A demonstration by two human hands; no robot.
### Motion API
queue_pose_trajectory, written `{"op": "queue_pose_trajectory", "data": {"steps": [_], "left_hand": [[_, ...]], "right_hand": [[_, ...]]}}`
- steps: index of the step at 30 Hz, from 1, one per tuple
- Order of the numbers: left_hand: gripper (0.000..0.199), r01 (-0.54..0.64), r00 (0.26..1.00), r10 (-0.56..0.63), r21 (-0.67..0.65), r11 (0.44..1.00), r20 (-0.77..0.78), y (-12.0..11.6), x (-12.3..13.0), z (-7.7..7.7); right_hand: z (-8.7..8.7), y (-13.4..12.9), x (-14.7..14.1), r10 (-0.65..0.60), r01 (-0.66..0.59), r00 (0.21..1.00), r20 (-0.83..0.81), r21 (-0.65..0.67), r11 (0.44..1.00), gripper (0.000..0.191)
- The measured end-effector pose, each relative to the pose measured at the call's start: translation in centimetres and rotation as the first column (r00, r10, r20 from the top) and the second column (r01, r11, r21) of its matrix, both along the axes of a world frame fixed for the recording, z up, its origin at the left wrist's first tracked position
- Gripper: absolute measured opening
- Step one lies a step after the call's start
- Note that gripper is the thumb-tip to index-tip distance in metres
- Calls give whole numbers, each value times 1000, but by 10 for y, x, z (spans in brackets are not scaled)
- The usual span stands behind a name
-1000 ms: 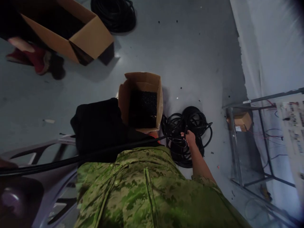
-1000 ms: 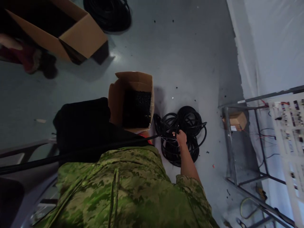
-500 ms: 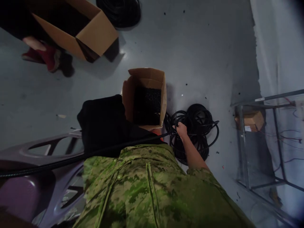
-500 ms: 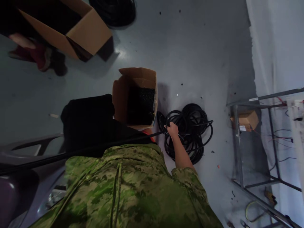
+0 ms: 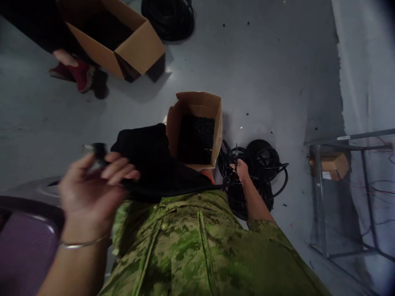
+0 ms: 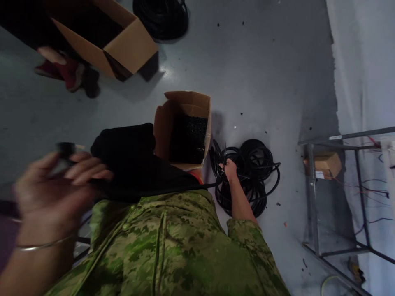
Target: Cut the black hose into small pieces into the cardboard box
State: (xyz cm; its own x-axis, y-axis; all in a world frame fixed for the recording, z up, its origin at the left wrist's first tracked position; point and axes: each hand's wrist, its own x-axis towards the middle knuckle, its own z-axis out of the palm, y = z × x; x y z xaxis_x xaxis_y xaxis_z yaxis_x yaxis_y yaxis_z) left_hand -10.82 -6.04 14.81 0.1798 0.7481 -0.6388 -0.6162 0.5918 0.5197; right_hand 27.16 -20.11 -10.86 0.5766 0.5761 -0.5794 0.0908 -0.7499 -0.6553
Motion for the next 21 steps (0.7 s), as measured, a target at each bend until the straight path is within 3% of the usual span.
{"op": "queue_pose_trajectory", "data": {"steps": [2, 3, 4, 5, 6, 7, 8, 9, 10, 11, 12, 15, 16, 18, 20, 21], "left_hand": [[24, 234, 972, -235, 24, 972, 6, -11, 42, -6], [24, 391, 920, -390, 79, 917, -31, -18, 58, -13], [26, 558, 829, -551, 152, 815, -93, -24, 70, -22], [27, 720, 693, -700, 224, 657, -174, -30, 79, -32], [26, 849, 521, -809, 268, 456, -274, -35, 86, -41], [27, 911, 392, -834, 286, 296, -388, -38, 92, -50], [31, 937, 312, -813, 300, 179, -491, -40, 96, -57], [38, 946, 276, -768, 306, 109, -577, -41, 99, -62], [43, 946, 275, -721, 312, 86, -636, -40, 102, -64], [47, 941, 304, -686, 321, 108, -661, -38, 104, -65], [49, 930, 351, -675, 327, 169, -648, -35, 106, -63], [53, 835, 547, -762, 288, 468, -347, -21, 110, -55], [56, 794, 600, -781, 248, 555, -175, -16, 111, -54], [63, 722, 658, -741, 168, 671, 132, -3, 112, -52], [57, 631, 727, -629, 91, 770, 275, 10, 112, -52], [51, 585, 763, -574, 60, 809, 296, 15, 112, -51]], "right_hand": [[23, -6, 10, -93, 102, 994, -64, 153, 983, 36], [37, -8, 14, -101, 120, 990, -96, 216, 969, 38], [52, -9, 17, -94, 125, 987, -127, 263, 957, 38], [68, -10, 19, -75, 117, 986, -150, 289, 950, 37], [85, -10, 20, -51, 97, 986, -157, 305, 947, 36], [102, -11, 21, -12, 59, 989, -146, 321, 945, 35], [119, -12, 22, 33, 12, 991, -127, 336, 942, 33], [136, -13, 21, 76, -36, 992, -100, 353, 935, 33], [152, -15, 20, 132, -95, 988, -77, 367, 925, 32], [166, -16, 18, 184, -147, 981, -61, 385, 911, 31], [179, -18, 15, 241, -197, 969, -59, 405, 893, 31], [201, -19, -4, 491, -420, 869, -56, 442, 793, 30], [204, -17, -14, 589, -514, 807, -42, 442, 736, 30], [202, -13, -35, 752, -672, 659, -11, 441, 595, 30], [193, -9, -54, 865, -772, 501, -25, 439, 459, 28], [186, -9, -61, 884, -788, 466, -40, 435, 435, 28]]}}
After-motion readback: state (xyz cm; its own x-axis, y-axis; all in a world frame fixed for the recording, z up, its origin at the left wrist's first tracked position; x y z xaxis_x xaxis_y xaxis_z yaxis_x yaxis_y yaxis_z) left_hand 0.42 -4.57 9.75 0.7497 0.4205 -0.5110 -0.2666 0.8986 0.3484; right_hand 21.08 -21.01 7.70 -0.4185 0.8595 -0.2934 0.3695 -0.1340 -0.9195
